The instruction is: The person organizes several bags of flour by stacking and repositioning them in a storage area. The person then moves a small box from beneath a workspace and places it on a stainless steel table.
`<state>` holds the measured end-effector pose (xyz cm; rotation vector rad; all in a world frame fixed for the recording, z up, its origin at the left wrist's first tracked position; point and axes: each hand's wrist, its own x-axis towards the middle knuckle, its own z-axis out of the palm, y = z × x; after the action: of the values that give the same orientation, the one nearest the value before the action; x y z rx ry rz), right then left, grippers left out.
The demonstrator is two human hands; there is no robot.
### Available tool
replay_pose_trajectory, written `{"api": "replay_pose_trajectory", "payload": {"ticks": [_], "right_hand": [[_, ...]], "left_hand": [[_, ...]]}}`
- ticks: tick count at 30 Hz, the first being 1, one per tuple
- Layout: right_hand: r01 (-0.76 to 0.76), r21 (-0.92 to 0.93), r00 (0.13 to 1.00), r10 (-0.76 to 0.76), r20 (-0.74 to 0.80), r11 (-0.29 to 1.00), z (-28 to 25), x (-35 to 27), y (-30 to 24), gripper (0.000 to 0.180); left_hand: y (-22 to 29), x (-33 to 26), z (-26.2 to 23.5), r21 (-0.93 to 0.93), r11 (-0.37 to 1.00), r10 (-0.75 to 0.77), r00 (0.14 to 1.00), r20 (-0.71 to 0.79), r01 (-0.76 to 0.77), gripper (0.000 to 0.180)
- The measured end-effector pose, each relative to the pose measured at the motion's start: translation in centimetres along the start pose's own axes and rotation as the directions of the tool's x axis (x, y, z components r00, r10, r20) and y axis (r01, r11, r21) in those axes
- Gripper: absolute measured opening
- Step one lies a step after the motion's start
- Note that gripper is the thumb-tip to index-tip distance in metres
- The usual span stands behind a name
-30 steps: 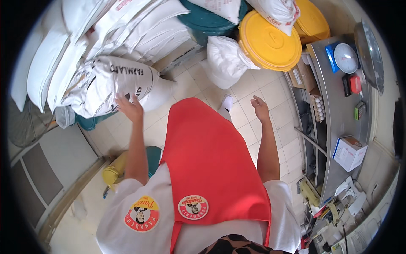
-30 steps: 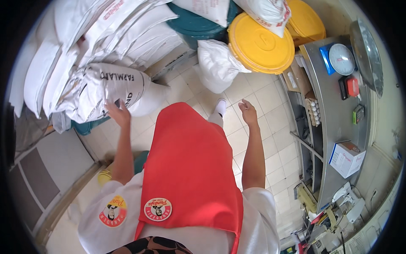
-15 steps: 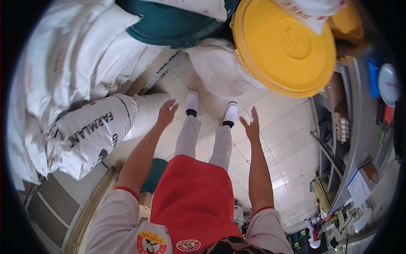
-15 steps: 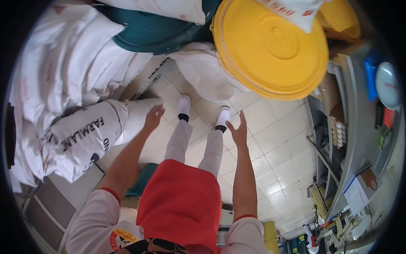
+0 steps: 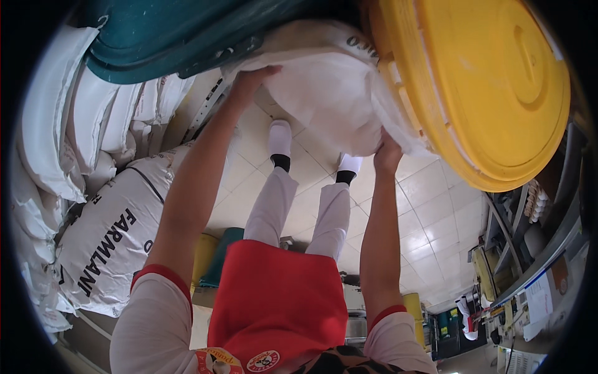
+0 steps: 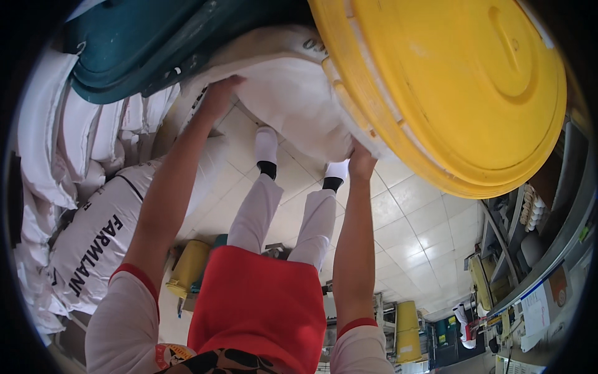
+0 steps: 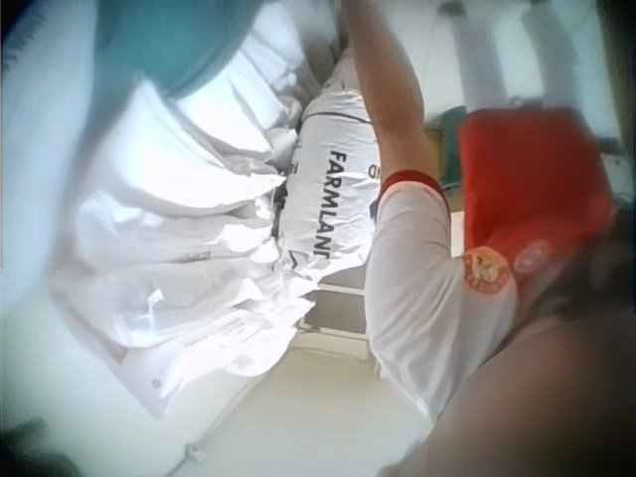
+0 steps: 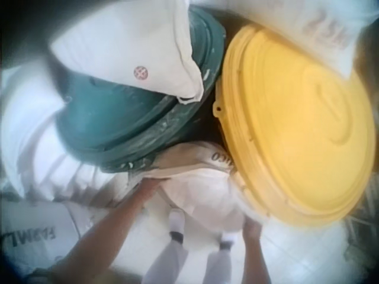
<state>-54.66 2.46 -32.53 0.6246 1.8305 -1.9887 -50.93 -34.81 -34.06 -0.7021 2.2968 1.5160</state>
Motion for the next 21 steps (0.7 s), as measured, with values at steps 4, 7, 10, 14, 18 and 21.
{"api": "replay_pose_trajectory", "payload": {"ticks": [4, 7, 10, 14, 18, 21], "right_hand": [[-0.17, -0.073, 0.983, 0.164, -0.078, 0.983, -6.6, -1.3, 5.6, 0.043], [0.007, -0.163, 0.999, -0.001, 0.038, 0.987, -8.3, -1.2, 6.7, 0.043], [0.096, -0.061, 0.993, -0.091, 0.08, 0.994, -8.2, 0.7, 7.1, 0.046], [0.043, -0.003, 0.999, -0.043, -0.011, 0.999, -3.3, 1.3, 1.5, 0.055], [-0.106, 0.323, 0.984, 0.147, -0.102, 0.94, -0.8, -0.6, -1.7, 0.06], [-0.158, 0.366, 0.971, 0.212, -0.113, 0.917, 0.1, -4.7, -1.4, 0.061]], "left_hand": [[-0.4, -1.4, 0.9, -0.031, 0.996, 0.08, 0.997, 0.003, -0.08, 0.027], [0.0, -1.0, 0.2, -0.01, 0.991, 0.137, 0.99, 0.042, -0.137, 0.025], [-0.1, 0.5, 0.4, 0.106, 0.961, 0.253, 0.967, 0.03, -0.255, 0.025], [1.9, 1.3, 2.6, 0.197, 0.952, 0.255, 0.964, -0.076, -0.236, 0.024], [2.4, 0.5, 5.1, 0.203, 0.942, 0.323, 0.892, -0.316, -0.269, 0.026], [-3.7, -5.2, 8.3, 0.332, 0.917, 0.366, 0.79, -0.491, -0.219, 0.028]]}}
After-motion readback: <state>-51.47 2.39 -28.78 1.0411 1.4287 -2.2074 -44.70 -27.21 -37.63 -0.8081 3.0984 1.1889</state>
